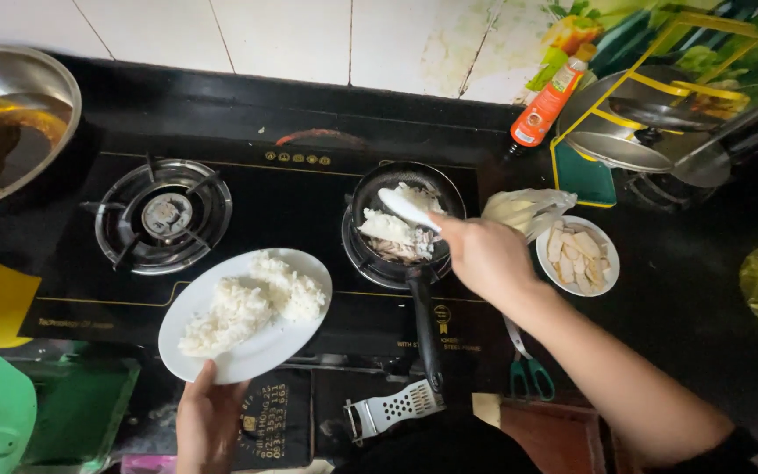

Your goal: Preparing stir-fried rice by cutting ingredients into a pan with scissors, adding rice from a plate, and stirring with chopsticks.

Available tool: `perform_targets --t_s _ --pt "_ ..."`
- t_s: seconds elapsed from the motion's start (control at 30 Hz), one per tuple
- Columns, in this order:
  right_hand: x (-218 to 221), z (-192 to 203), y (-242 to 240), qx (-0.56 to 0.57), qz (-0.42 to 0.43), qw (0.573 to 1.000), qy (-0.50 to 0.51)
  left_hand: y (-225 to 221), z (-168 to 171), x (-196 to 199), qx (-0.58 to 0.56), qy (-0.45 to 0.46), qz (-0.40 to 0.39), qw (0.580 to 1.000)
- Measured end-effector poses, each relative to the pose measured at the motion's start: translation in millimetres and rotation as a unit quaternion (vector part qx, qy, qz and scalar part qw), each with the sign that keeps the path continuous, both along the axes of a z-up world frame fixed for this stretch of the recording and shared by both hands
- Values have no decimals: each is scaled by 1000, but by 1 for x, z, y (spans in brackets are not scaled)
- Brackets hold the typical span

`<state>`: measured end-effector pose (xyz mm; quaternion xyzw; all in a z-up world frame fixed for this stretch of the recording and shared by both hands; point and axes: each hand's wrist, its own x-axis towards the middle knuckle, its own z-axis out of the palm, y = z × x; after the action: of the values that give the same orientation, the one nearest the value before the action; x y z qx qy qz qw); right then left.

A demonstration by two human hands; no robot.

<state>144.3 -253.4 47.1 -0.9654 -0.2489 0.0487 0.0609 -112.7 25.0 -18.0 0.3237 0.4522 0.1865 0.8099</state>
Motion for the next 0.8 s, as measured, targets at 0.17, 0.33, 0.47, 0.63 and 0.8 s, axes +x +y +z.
perform_targets --t_s 0.17,0.33,0.47,0.63,0.8 --pt "-10 -6 11 -31 0 999 39 0 -18 0 -15 0 27 1000" --pt "-9 -29 16 -41 -4 996 73 -1 -12 0 -12 1 28 1000" --pt "-4 -20 19 -8 -30 996 85 -2 -2 1 -23 -12 25 999" --pt "-3 1 6 106 -142 976 123 6 -32 -4 -19 -22 20 999" --pt "-19 0 11 36 -81 991 99 10 -57 -7 -7 -38 24 999"
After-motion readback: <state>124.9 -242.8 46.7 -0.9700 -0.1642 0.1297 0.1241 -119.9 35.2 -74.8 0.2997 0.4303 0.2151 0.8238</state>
